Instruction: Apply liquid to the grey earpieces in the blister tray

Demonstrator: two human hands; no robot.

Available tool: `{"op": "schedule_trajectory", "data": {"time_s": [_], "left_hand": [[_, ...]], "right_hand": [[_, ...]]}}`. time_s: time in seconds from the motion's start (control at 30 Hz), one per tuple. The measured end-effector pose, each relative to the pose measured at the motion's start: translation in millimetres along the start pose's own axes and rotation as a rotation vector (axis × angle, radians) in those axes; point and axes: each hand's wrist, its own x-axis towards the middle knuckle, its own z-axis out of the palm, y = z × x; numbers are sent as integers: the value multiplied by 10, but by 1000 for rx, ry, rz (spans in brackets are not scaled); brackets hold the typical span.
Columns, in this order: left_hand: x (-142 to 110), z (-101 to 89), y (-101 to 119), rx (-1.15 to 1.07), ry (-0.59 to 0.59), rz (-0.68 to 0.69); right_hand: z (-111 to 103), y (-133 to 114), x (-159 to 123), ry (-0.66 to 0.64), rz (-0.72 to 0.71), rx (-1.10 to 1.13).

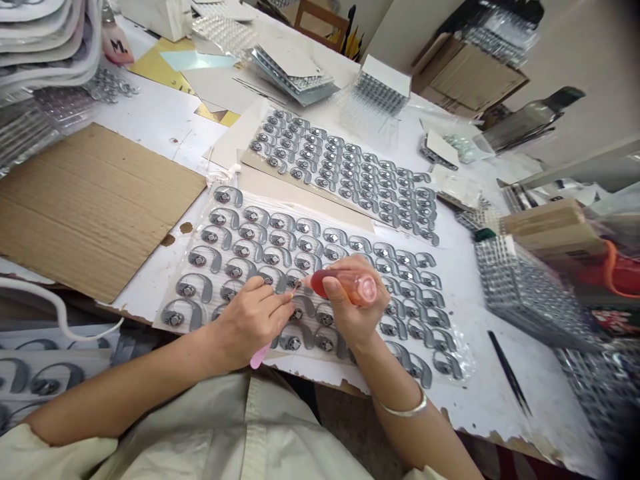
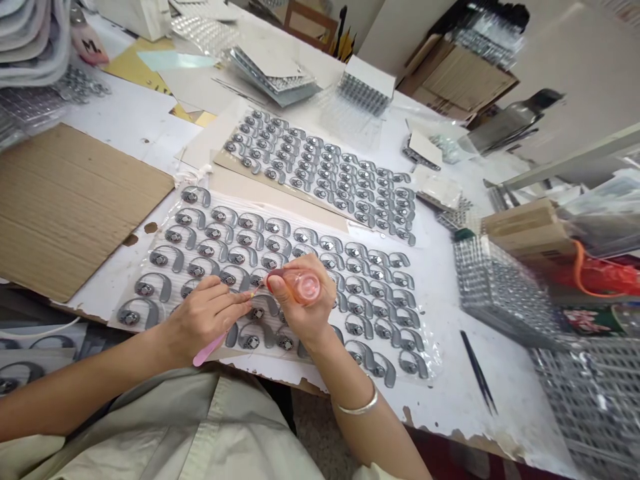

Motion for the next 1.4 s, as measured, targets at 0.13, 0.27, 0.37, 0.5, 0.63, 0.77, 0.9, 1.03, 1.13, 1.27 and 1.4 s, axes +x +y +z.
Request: {"op": "schedule_trajectory", "data": {"time_s": [0.13,0.27,0.37,0.5,0.63,0.77,0.9,1.03,1.13,1.27,1.4], "left_hand": [[6,1,-3,-10,7,-1],[15,-16,-4,-22,19,9],[12,-24,-7,-21,16,10],[-2,-13,-14,-13,14,11],[-16,-3,-17,-22,-5,10],[-7,-14,-14,-29,10,12],[13,-23,-14,-37,13,11],[10,-22,-14,-25,19,5],[5,-26,-14,-34,19,2],[12,-39,-13,-61,21,11],[12,-36,-14,-55,30,-1]], "right_hand": [[-3,-9,10,7,-4,-34],[2,-10,18,6,-38,-28],[0,-12,12,4,-55,-16],[-5,-35,7,4,-48,-30],[-4,-47,5,9,-54,-40],[-16,-26,-13,18,-52,-27],[-32,-5,-37,32,-13,-48],[-38,17,-56,46,-12,-42],[-43,36,-63,100,-43,-17],[-56,36,-55,143,-59,-52],[-56,28,-47,116,-45,-62]]}}
